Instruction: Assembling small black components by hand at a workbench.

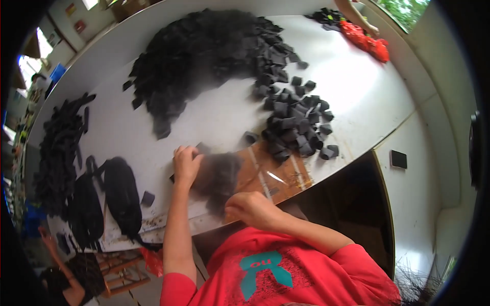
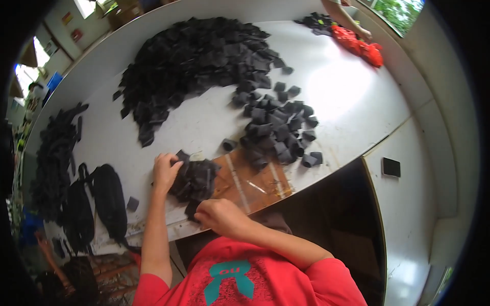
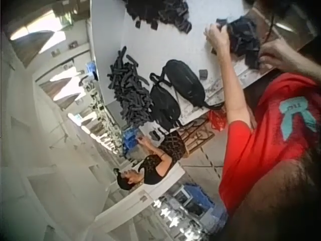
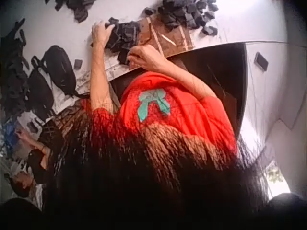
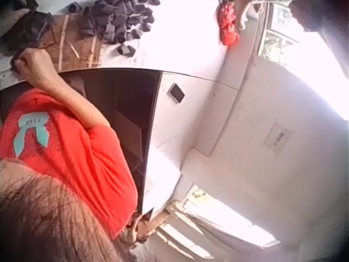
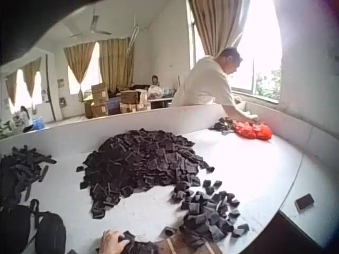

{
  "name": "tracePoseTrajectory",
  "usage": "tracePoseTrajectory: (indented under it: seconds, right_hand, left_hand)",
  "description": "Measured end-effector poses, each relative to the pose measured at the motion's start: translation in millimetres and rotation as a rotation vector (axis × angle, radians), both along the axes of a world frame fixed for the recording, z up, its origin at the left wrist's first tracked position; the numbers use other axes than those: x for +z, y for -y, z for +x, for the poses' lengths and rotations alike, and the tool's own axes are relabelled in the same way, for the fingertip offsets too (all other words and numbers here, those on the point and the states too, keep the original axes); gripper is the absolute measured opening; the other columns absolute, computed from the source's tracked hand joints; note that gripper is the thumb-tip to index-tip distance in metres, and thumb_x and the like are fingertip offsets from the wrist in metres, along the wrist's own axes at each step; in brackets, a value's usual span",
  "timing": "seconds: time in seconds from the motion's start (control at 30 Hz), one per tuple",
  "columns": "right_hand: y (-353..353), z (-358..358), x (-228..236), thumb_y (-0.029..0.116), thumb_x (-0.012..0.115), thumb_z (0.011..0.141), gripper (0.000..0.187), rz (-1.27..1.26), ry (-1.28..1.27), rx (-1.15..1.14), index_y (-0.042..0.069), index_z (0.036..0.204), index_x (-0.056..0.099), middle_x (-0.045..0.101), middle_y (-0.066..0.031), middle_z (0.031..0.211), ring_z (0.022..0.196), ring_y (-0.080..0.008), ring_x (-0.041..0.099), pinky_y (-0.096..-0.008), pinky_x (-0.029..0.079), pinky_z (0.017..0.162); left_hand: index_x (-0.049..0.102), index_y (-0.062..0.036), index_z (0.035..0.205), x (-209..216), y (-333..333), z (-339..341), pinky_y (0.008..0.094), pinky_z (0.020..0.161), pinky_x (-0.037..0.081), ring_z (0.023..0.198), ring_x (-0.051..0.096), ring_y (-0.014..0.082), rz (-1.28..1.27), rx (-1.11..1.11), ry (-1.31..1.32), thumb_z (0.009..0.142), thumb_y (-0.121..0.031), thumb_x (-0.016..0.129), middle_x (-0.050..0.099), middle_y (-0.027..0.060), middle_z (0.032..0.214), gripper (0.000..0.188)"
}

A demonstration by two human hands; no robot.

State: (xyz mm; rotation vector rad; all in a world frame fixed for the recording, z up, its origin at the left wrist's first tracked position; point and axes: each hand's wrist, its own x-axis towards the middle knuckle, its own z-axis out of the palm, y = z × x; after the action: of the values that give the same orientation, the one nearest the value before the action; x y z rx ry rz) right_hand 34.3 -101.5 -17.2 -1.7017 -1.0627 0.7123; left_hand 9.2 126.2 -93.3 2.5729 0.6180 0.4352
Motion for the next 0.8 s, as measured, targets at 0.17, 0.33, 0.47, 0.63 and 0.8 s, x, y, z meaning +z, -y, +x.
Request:
tracePoseTrajectory:
  seconds: [0.17, 0.33, 0.47, 0.63, 0.8]
  right_hand:
    - [3.6, 0.8, -9.0, 0.018, 0.055, 0.08, 0.019, -0.001, 0.029, -0.017, -0.001, 0.078, 0.057, 0.058, -0.0185, 0.07, 0.069, -0.0356, 0.057, -0.0404, 0.045, 0.062]
    - [-9.8, -9.9, -5.4, 0.016, 0.058, 0.078, 0.02, 0.126, 0.113, -0.245, 0.0, 0.09, 0.055, 0.057, -0.0158, 0.082, 0.075, -0.032, 0.057, -0.0389, 0.046, 0.063]
    - [-16.7, -10.9, 4.8, 0.01, 0.062, 0.077, 0.026, 0.31, -0.014, -0.454, 0.002, 0.099, 0.053, 0.054, -0.012, 0.091, 0.078, -0.0264, 0.056, -0.0342, 0.046, 0.067]
    - [-0.4, 0.8, 3.8, 0.006, 0.056, 0.08, 0.008, 0.367, -0.208, -0.434, -0.001, 0.085, 0.055, 0.055, -0.0094, 0.078, 0.069, -0.0176, 0.053, -0.0271, 0.043, 0.059]
    - [29.4, 21.8, 26.1, 0.009, 0.054, 0.084, 0.01, 0.213, -0.135, -0.093, 0.001, 0.089, 0.056, 0.058, -0.0084, 0.08, 0.073, -0.015, 0.057, -0.0269, 0.045, 0.065]
  left_hand:
    - [0.054, -0.0002, 0.075, 11.8, 10.1, 2.8, 0.0379, 0.074, 0.041, 0.079, 0.05, 0.0312, 0.069, 0.104, 0.416, 0.067, -0.002, 0.066, 0.056, 0.0125, 0.08, 0.015]
    - [0.051, -0.0003, 0.086, 57.9, 48.0, -21.2, 0.0245, 0.061, 0.043, 0.075, 0.052, 0.0121, -0.339, 0.252, 0.646, 0.077, -0.001, 0.06, 0.054, 0.0044, 0.08, 0.012]
    - [0.047, -0.0046, 0.101, 81.9, 114.9, -37.7, 0.0194, 0.069, 0.041, 0.078, 0.049, 0.0081, -1.409, 0.198, 0.721, 0.081, 0.001, 0.053, 0.051, 0.0021, 0.089, 0.021]
    - [0.048, -0.0019, 0.098, 91.3, 135.3, -54.0, 0.0232, 0.078, 0.042, 0.086, 0.052, 0.0122, -1.83, 0.107, 0.656, 0.084, -0.007, 0.053, 0.054, 0.0048, 0.092, 0.016]
    - [0.055, 0.0008, 0.089, 84.1, 118.8, -62.0, 0.0278, 0.068, 0.049, 0.072, 0.059, 0.0156, -1.933, -0.108, 0.479, 0.081, -0.017, 0.061, 0.061, 0.009, 0.082, 0.021]
